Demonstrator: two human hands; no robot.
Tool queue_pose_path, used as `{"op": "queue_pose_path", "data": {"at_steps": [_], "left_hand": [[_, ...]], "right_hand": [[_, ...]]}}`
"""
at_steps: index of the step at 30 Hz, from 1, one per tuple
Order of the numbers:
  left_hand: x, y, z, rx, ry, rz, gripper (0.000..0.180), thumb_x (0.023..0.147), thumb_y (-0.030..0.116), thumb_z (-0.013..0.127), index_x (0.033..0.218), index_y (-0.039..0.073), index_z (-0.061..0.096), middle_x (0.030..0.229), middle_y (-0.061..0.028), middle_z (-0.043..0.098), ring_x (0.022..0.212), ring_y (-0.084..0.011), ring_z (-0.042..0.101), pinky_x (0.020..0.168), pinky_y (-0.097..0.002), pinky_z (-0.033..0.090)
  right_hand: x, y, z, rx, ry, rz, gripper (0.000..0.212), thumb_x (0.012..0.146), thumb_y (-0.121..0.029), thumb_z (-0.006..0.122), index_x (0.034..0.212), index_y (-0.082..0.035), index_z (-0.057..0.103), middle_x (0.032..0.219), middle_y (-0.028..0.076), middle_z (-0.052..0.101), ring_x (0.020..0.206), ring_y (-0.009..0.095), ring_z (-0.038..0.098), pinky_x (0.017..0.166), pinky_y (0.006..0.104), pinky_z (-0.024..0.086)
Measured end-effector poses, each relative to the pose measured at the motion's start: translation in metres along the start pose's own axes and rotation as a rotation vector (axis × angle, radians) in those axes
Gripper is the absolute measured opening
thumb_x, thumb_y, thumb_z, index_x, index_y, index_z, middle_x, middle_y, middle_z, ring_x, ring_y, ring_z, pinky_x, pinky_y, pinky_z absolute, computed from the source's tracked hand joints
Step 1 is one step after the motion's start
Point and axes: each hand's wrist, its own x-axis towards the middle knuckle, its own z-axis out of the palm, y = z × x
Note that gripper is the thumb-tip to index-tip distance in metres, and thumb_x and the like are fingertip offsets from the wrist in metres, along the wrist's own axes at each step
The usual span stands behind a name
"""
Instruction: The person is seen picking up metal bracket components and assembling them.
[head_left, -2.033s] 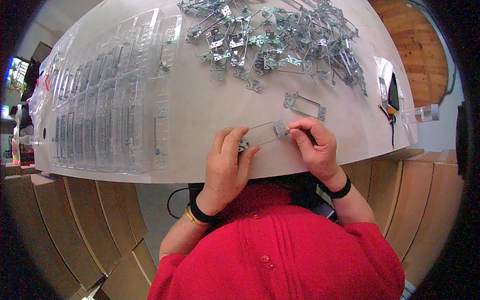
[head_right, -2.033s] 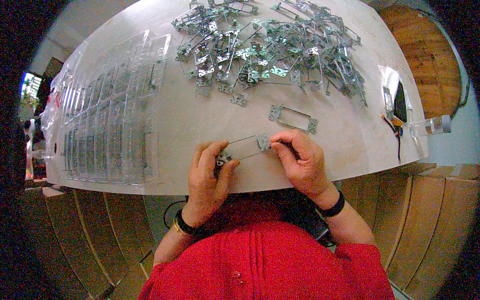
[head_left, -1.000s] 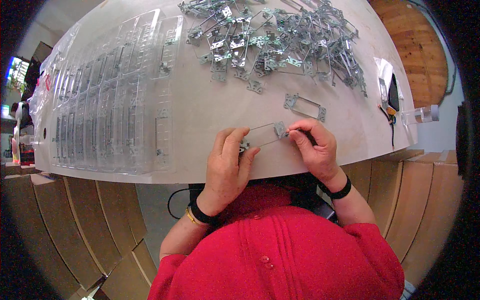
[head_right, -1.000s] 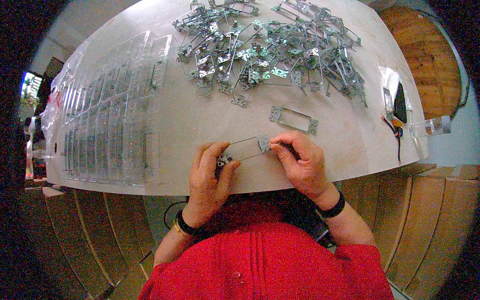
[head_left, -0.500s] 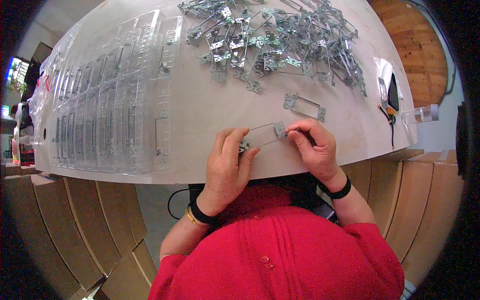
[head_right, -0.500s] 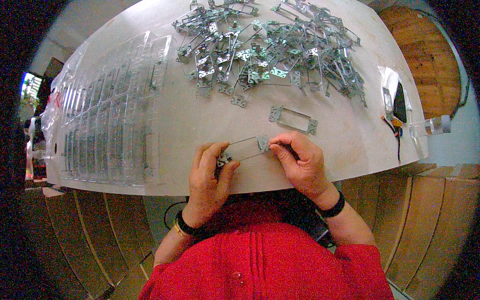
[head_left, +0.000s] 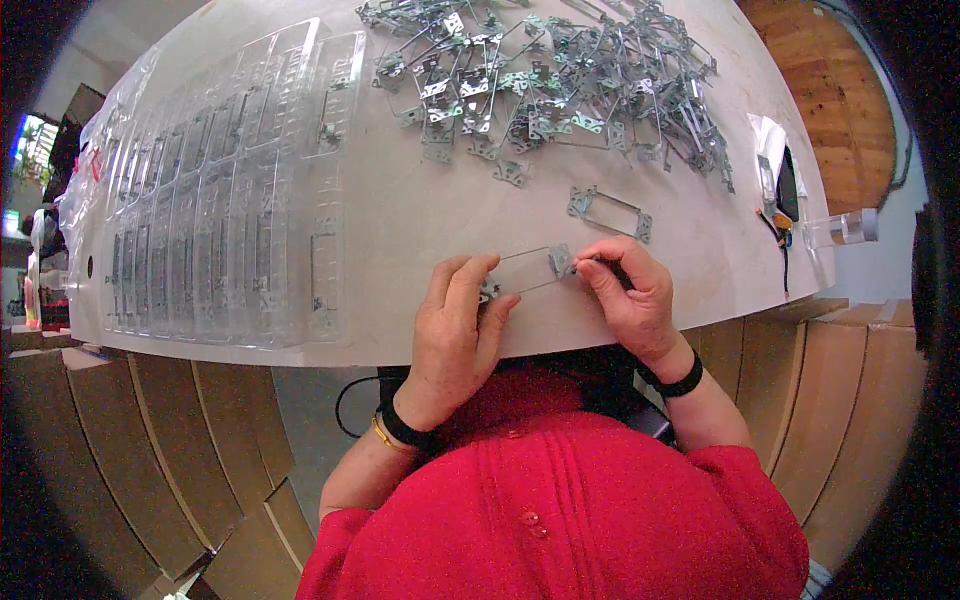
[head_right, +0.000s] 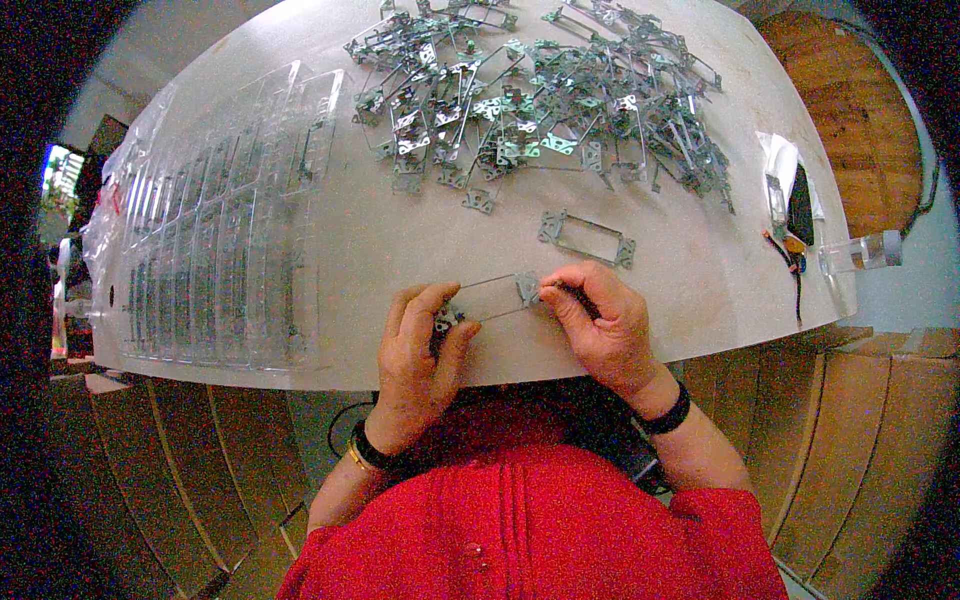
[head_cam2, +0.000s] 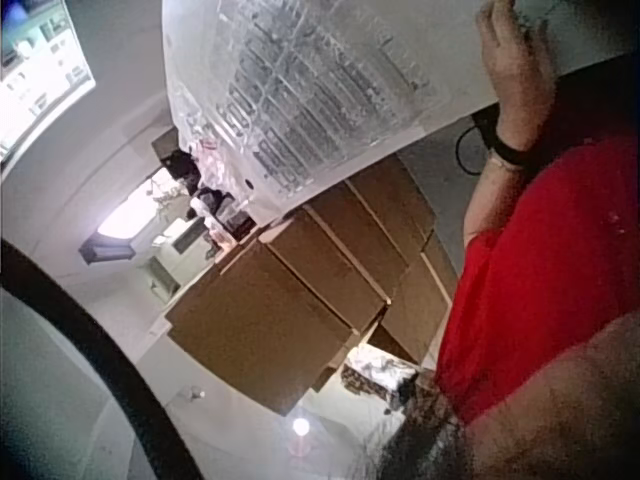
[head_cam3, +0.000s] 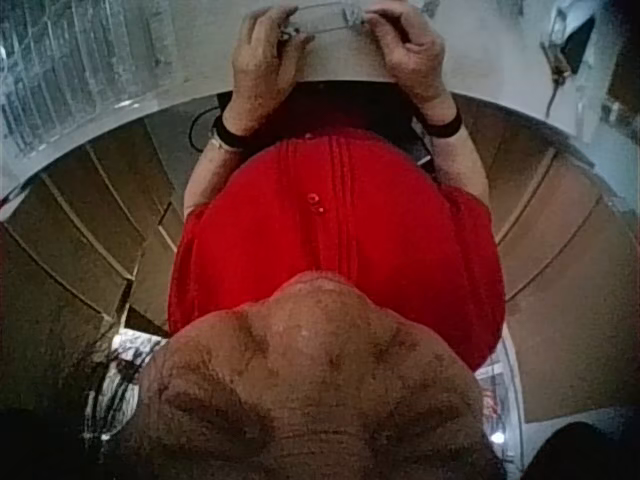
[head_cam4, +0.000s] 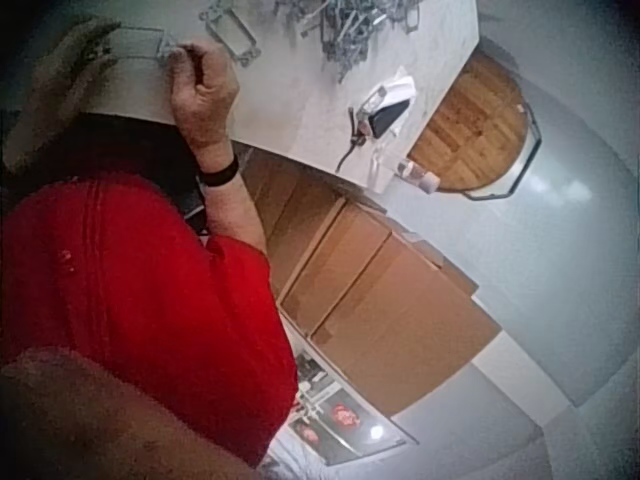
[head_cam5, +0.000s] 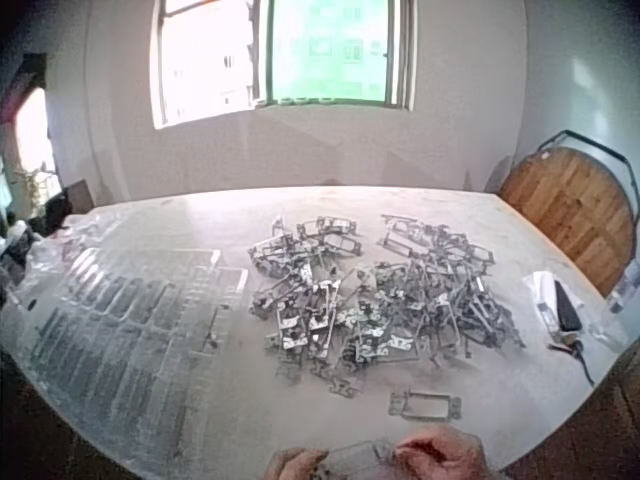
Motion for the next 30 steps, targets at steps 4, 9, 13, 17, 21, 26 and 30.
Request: {"op": "queue_pose_path", "data": {"at_steps": [4, 9, 13, 17, 21, 26, 30], "left_hand": [[0.0004, -0.0009, 0.0003, 0.011, 0.003, 0.015, 0.041, 0.086, 0.006, 0.075, 0.124, 0.001, 0.061, 0.112, -0.019, 0.063, 0.094, -0.0333, 0.063, 0.08, -0.0387, 0.053], [0.001, -0.0007, 0.0003, 0.012, -0.003, 0.013, 0.041, 0.086, 0.005, 0.075, 0.124, 0.0, 0.061, 0.112, -0.0192, 0.063, 0.095, -0.034, 0.062, 0.08, -0.0391, 0.053], [0.0008, 0.0006, 0.0001, 0.013, -0.004, 0.007, 0.041, 0.086, 0.005, 0.075, 0.124, 0.0, 0.061, 0.112, -0.0194, 0.063, 0.095, -0.0344, 0.062, 0.08, -0.0394, 0.053], [0.0009, 0.0005, 0.0006, 0.01, 0.009, 0.017, 0.041, 0.086, 0.005, 0.075, 0.124, 0.0, 0.061, 0.112, -0.0197, 0.062, 0.095, -0.0344, 0.062, 0.08, -0.0389, 0.053], [0.0005, -0.0021, 0.0012, 0.001, 0.012, 0.024, 0.044, 0.086, 0.004, 0.075, 0.127, 0.0, 0.059, 0.112, -0.02, 0.062, 0.095, -0.0343, 0.062, 0.081, -0.0386, 0.053], [0.0, -0.0033, 0.0027, -0.001, 0.044, 0.054, 0.047, 0.086, 0.004, 0.075, 0.129, 0.0, 0.057, 0.111, -0.0195, 0.062, 0.094, -0.0336, 0.061, 0.08, -0.0391, 0.053], [-0.0007, -0.0022, 0.0018, 0.006, 0.035, 0.034, 0.048, 0.085, 0.004, 0.076, 0.129, 0.0, 0.056, 0.111, -0.0191, 0.062, 0.094, -0.0332, 0.062, 0.081, -0.0386, 0.053]], "right_hand": [[0.0004, -0.0008, -0.0006, 0.011, 0.0, -0.004, 0.009, 0.093, -0.009, 0.073, 0.101, -0.007, 0.069, 0.086, 0.008, 0.07, 0.079, 0.019, 0.067, 0.071, 0.03, 0.052], [0.0004, 0.0001, -0.0004, 0.0, 0.001, 0.008, 0.009, 0.093, -0.007, 0.072, 0.101, -0.007, 0.068, 0.086, 0.008, 0.069, 0.078, 0.019, 0.066, 0.07, 0.0304, 0.052], [0.001, -0.0012, -0.0003, 0.005, 0.007, -0.004, 0.009, 0.094, -0.007, 0.071, 0.102, -0.007, 0.068, 0.085, 0.008, 0.069, 0.077, 0.019, 0.066, 0.07, 0.0304, 0.052], [-0.0006, -0.0019, -0.0008, 0.023, -0.001, 0.065, 0.009, 0.094, -0.007, 0.071, 0.102, -0.007, 0.068, 0.086, 0.008, 0.069, 0.077, 0.019, 0.066, 0.07, 0.0305, 0.052], [-0.0003, -0.0003, -0.0008, 0.016, 0.0, 0.037, 0.008, 0.094, -0.008, 0.072, 0.101, -0.007, 0.068, 0.084, 0.007, 0.069, 0.076, 0.018, 0.066, 0.069, 0.0303, 0.052], [-0.0003, -0.001, -0.0003, 0.021, 0.0, 0.021, 0.008, 0.095, -0.008, 0.071, 0.102, -0.006, 0.067, 0.082, 0.007, 0.068, 0.074, 0.016, 0.065, 0.067, 0.0294, 0.051], [-0.0024, -0.0025, 0.0008, 0.086, 0.026, 0.055, 0.007, 0.098, -0.009, 0.068, 0.105, -0.007, 0.067, 0.082, 0.003, 0.067, 0.073, 0.011, 0.064, 0.066, 0.0265, 0.051]]}}
